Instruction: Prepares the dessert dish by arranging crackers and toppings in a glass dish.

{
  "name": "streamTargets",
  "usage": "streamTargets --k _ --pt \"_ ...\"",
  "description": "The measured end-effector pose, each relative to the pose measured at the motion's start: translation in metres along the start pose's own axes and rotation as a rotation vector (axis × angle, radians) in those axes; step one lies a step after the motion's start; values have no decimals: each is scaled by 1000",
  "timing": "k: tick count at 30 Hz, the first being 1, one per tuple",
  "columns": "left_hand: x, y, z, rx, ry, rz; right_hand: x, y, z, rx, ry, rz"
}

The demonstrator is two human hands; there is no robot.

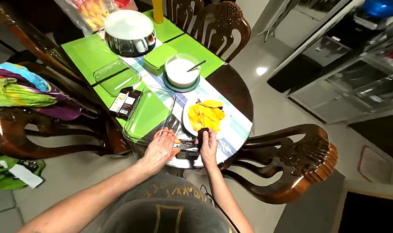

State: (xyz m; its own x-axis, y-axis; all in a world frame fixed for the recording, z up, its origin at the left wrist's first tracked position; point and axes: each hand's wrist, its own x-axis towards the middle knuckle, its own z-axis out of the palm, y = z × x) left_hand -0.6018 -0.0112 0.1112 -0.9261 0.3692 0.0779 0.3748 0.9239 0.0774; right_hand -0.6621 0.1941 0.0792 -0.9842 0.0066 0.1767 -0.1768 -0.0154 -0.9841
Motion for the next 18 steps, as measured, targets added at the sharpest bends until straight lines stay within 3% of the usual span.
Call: streamTargets --k 4,8,10,14,18 --pt "-1 -2 0 -10 16 25 -2 2 -4 -37 -61 -38" --pt "6 5 -7 -128 -227 -21 -5 4 -7 -95 -166 -132" --pt "12 15 -3 -127 -230 -39 -4 7 -6 -155 -198 -188" --pt "8 20 11 -61 37 16 0 2 -10 -101 -49 -116" --pt "2 18 7 -148 -111 26 11 -6 -21 -9 113 -82"
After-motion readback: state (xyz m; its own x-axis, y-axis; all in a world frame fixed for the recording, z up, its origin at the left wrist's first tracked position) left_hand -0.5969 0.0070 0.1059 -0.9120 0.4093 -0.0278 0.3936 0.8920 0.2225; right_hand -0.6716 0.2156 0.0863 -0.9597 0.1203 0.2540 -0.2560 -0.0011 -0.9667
